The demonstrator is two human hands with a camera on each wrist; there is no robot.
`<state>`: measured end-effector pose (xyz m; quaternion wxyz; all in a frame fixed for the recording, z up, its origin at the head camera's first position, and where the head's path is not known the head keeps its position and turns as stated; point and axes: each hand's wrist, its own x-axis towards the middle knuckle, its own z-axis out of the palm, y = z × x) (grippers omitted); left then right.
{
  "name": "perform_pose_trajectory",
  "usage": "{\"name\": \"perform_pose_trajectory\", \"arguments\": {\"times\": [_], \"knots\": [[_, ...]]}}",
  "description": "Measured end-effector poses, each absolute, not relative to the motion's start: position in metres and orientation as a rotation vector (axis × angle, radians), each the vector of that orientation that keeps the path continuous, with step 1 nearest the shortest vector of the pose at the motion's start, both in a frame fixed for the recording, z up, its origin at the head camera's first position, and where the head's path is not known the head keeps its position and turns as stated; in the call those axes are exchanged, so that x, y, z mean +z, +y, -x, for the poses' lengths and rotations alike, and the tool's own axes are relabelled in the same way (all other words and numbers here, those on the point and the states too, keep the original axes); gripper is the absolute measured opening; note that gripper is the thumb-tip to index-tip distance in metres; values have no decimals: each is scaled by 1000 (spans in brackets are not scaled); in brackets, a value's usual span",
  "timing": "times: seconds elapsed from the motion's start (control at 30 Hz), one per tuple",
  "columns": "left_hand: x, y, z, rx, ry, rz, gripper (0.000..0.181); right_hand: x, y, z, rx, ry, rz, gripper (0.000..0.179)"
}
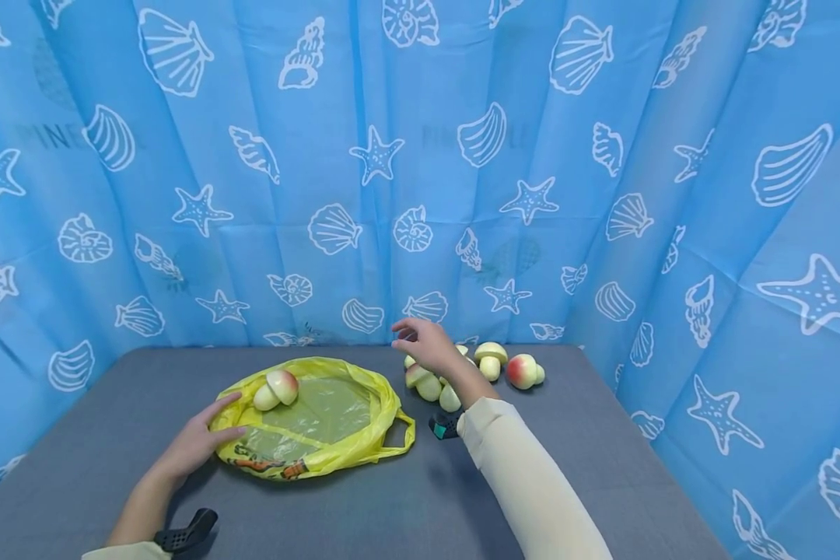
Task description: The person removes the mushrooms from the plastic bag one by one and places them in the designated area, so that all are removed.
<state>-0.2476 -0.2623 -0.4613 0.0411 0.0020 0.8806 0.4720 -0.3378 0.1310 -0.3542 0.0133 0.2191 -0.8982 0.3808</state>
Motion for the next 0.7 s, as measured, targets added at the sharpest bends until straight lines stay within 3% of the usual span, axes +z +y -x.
{"name": "perform_pose_trajectory", "arguments": {"times": [0.7], "knots": [[-461,-262,248,1450,2695,-5,78,-350,68,353,1086,-2904,-901,30]]}}
